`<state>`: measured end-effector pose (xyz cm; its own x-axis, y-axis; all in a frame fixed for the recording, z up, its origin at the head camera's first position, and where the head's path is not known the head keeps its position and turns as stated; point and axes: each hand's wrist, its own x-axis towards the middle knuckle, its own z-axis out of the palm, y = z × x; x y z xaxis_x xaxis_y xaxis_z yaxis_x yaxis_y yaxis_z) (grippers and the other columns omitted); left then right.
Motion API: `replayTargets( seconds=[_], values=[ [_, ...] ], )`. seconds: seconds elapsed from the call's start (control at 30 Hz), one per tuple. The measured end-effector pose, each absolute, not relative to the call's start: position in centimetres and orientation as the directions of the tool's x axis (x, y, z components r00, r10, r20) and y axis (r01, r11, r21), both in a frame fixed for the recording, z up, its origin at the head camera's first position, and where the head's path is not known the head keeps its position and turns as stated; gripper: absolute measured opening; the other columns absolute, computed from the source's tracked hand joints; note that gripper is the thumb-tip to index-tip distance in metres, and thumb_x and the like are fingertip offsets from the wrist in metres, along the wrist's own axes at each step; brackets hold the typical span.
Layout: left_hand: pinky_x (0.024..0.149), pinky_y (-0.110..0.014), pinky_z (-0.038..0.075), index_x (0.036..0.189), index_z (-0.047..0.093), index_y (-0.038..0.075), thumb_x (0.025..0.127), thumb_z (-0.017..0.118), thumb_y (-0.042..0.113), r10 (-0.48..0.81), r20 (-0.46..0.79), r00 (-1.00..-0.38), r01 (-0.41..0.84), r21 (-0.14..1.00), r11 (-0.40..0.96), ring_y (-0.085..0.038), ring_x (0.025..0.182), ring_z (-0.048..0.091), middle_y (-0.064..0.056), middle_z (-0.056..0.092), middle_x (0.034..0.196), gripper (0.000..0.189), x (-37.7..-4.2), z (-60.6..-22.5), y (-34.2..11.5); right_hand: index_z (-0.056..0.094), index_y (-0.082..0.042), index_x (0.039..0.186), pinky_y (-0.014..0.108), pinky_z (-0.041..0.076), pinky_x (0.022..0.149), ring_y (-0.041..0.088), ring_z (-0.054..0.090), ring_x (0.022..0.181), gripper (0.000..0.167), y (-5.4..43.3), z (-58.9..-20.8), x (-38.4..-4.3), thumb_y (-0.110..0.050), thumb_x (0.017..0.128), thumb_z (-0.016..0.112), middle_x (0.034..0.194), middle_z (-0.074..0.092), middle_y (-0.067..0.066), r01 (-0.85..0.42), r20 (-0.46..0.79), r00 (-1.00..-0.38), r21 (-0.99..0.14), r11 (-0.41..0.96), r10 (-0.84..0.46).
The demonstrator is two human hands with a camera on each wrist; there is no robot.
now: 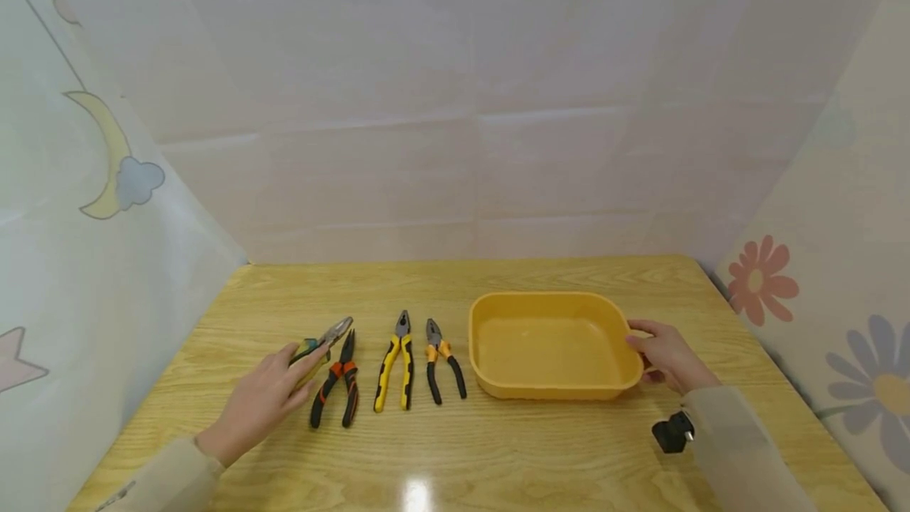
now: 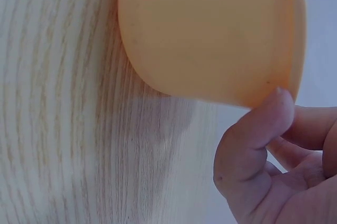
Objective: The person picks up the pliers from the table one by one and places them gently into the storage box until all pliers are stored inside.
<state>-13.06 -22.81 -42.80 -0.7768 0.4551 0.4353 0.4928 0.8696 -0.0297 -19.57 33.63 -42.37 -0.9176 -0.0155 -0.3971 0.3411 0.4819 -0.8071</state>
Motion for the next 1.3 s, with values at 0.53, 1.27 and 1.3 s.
replayTargets(
  seconds=[0.53, 1.27, 1.3],
  values=[
    [0.039, -0.019, 0.034, 0.132, 0.060, 0.011, 0.106, 0.024, 0.042, 0.522, 0.539, -0.661, 0.588, -0.060, 0.807, -0.035, 0.077, 0.061, -0.030, 0.058, 0.107, 0.055, -13.5, -43.0, -22.1, 0.014, 0.012, 0.149, 0.029, 0.049, 0.056, 0.017, 0.054, 0.064, 0.058, 33.6, -42.3, -19.5, -0.017, 0.105, 0.039, 0.084, 0.059, 0.007, 0.340, -0.397, -0.917, -0.814, 0.470, -0.025],
    [0.042, -0.020, 0.034, 0.133, 0.060, 0.012, 0.102, 0.046, 0.029, 0.550, 0.495, -0.672, 0.613, -0.045, 0.789, -0.032, 0.076, 0.060, -0.029, 0.058, 0.111, 0.038, -13.4, -42.4, -20.4, 0.014, 0.013, 0.149, 0.029, 0.049, 0.056, 0.017, 0.054, 0.064, 0.058, 33.6, -42.3, -19.5, -0.017, 0.105, 0.039, 0.084, 0.059, 0.007, 0.343, -0.399, -0.917, -0.811, 0.473, -0.021],
    [0.043, -0.021, 0.036, 0.133, 0.060, 0.012, 0.102, 0.049, 0.029, 0.551, 0.495, -0.672, 0.611, -0.050, 0.790, -0.032, 0.077, 0.060, -0.029, 0.058, 0.111, 0.038, -13.4, -42.4, -20.3, 0.014, 0.013, 0.149, 0.029, 0.049, 0.056, 0.017, 0.054, 0.064, 0.058, 33.6, -42.3, -19.5, -0.017, 0.105, 0.039, 0.084, 0.059, 0.007, 0.342, -0.399, -0.917, -0.812, 0.473, -0.022]
  ],
)
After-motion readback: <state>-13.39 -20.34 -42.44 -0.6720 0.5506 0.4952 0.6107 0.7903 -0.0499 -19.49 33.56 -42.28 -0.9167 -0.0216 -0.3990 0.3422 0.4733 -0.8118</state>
